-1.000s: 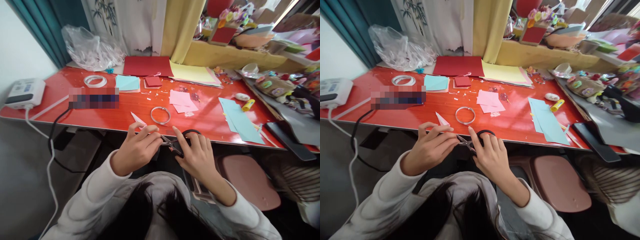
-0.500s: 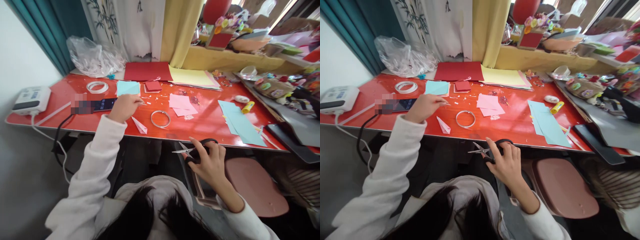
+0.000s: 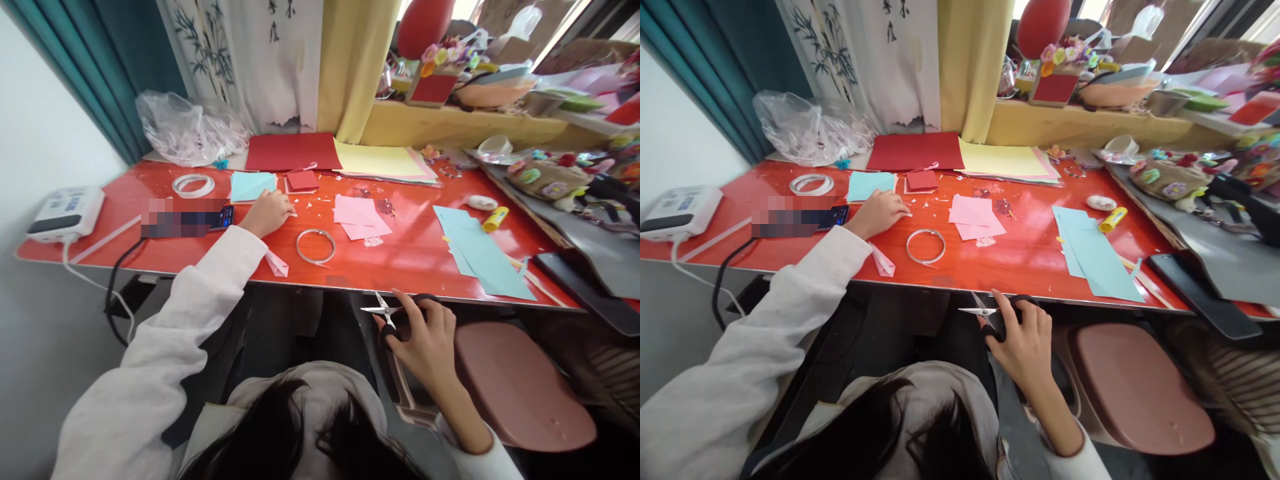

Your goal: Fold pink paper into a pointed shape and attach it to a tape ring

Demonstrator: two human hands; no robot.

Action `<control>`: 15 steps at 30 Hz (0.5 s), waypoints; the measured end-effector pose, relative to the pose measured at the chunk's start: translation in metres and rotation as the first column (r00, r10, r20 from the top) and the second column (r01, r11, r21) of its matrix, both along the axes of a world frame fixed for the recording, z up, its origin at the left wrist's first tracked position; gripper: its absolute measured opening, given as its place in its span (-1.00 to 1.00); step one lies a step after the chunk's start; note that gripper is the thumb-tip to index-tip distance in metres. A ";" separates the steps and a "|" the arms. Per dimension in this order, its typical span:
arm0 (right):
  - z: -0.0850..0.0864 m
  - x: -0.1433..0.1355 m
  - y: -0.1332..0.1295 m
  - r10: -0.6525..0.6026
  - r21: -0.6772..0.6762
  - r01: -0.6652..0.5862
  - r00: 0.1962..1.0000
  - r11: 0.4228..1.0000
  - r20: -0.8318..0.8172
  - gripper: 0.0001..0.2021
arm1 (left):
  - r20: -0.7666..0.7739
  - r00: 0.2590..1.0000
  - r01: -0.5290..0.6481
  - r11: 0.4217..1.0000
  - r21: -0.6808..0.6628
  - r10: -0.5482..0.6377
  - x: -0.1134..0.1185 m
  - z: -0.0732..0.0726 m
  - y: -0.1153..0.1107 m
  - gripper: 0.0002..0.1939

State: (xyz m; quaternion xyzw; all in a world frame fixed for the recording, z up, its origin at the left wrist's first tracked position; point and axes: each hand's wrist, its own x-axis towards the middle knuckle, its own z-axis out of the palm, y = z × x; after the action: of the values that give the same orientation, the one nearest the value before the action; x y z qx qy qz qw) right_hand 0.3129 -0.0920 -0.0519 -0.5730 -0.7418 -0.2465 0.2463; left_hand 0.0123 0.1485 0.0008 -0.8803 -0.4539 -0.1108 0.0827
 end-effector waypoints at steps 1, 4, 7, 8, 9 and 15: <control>0.000 0.000 0.000 0.004 -0.002 -0.004 1.000 1.000 -0.003 -0.54 | -0.013 1.000 0.019 1.000 0.012 -0.019 0.000 0.000 -0.001 -0.74; 0.001 0.000 -0.001 0.006 -0.006 -0.006 1.000 1.000 -0.006 -0.54 | -0.040 0.996 0.085 0.996 0.029 -0.084 -0.002 0.001 -0.007 -0.69; 0.001 0.000 -0.001 0.001 -0.022 -0.001 1.000 1.000 -0.006 -0.52 | -0.044 0.989 0.143 0.990 0.016 -0.142 -0.003 0.004 -0.013 -0.67; 0.002 -0.001 -0.001 0.001 -0.027 -0.001 1.000 1.000 -0.010 -0.51 | -0.038 0.987 0.155 0.988 0.004 -0.155 -0.003 0.004 -0.014 -0.68; 0.002 -0.001 -0.001 0.005 -0.029 -0.005 1.000 1.000 -0.016 -0.50 | -0.029 0.986 0.163 0.987 -0.010 -0.163 -0.002 0.005 -0.015 -0.68; 0.008 -0.008 -0.002 0.033 -0.001 -0.033 0.999 0.999 -0.033 -0.58 | 0.098 0.992 0.096 0.985 -0.145 -0.082 -0.001 0.014 -0.004 -0.78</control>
State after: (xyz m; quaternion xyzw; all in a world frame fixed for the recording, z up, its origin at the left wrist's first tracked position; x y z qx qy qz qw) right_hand 0.3047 -0.0940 -0.0436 -0.5647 -0.7473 -0.2324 0.2622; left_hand 0.0116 0.1446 0.0143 -0.8975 -0.4242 -0.1203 -0.0096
